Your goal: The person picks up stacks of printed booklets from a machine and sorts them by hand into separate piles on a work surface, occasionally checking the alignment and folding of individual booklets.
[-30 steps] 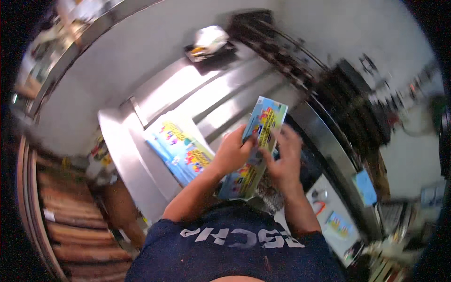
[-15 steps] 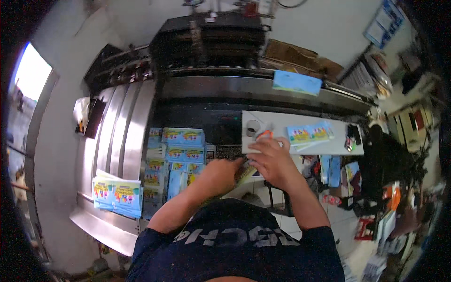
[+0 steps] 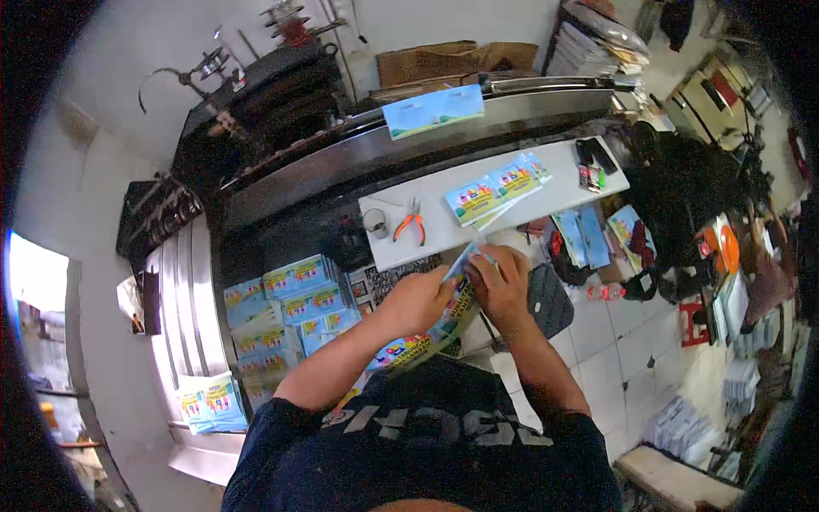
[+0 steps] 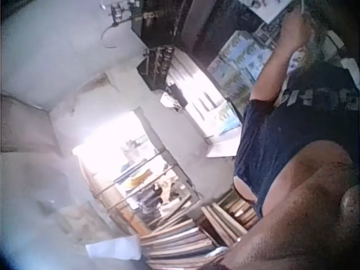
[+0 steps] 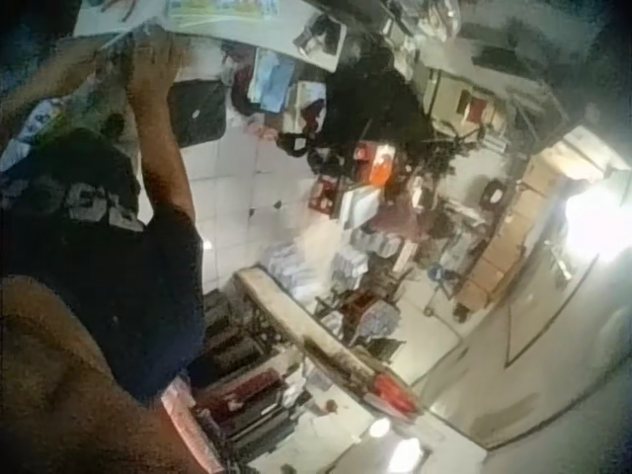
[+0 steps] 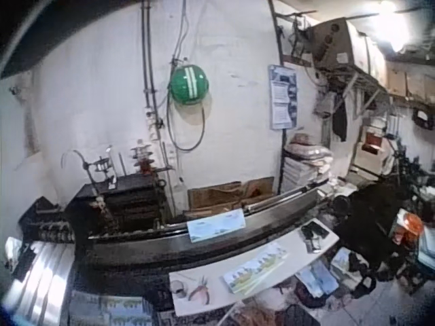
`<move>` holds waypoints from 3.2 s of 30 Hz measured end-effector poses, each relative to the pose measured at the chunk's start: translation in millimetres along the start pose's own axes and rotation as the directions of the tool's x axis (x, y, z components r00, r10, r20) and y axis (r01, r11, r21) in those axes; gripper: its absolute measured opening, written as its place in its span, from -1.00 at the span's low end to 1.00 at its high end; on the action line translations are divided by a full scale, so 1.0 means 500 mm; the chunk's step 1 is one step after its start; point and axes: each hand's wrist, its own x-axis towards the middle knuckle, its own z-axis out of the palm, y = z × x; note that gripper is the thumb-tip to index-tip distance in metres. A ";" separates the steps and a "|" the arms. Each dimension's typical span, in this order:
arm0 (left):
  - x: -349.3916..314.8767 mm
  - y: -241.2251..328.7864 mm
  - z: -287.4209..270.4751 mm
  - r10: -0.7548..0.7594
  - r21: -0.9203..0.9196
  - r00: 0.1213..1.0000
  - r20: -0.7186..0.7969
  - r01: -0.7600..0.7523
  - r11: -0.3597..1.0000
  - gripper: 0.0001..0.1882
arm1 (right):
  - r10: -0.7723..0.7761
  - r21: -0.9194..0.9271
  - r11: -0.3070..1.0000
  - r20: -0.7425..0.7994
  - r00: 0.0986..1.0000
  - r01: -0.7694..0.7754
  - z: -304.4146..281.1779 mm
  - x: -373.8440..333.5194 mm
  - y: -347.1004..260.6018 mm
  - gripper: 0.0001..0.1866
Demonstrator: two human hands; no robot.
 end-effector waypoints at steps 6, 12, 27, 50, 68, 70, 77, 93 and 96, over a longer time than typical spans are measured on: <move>0.008 -0.017 0.031 0.146 0.127 0.981 -0.129 -0.130 0.983 -0.77 | 0.312 0.234 0.925 -0.013 0.950 -0.301 -0.020 0.029 -0.057 -0.78; -0.014 -0.002 -0.010 0.019 0.244 0.998 -0.067 -0.002 0.970 -0.62 | 0.288 0.258 0.927 -0.025 0.957 -0.272 0.006 0.027 -0.084 -0.73; -0.062 -0.097 -0.071 0.076 0.213 0.995 -0.058 -0.062 0.975 -0.66 | 0.356 0.276 0.880 0.152 0.922 -0.385 0.072 0.030 -0.178 -0.59; -0.063 -0.091 -0.090 0.313 0.121 0.949 0.042 -0.315 0.941 -0.75 | 0.075 -0.125 0.990 0.075 0.994 -0.065 -0.001 0.041 -0.170 -0.63; -0.056 -0.104 -0.075 0.278 0.176 0.959 0.049 -0.282 0.943 -0.70 | 0.239 -0.057 0.971 0.115 0.964 -0.234 0.000 0.058 -0.191 -0.70; -0.055 -0.103 -0.070 0.329 0.221 0.944 0.026 -0.327 0.919 -0.70 | 0.263 -0.066 0.964 0.132 0.956 -0.256 0.002 0.058 -0.191 -0.73; -0.055 -0.096 -0.029 0.350 0.557 0.936 0.043 -0.313 0.769 -0.79 | 0.706 0.264 0.543 0.370 0.603 -0.798 0.012 0.028 -0.181 -0.82; 0.026 -0.092 0.142 0.260 0.578 0.931 0.254 -0.362 0.731 -0.73 | 0.866 0.580 -0.103 0.451 0.214 -0.808 -0.128 -0.204 -0.069 -0.74; 0.072 -0.129 0.130 0.160 0.453 0.972 0.172 -0.222 0.864 -0.77 | 0.934 0.397 0.125 0.262 0.243 -0.909 -0.216 -0.341 0.041 -0.58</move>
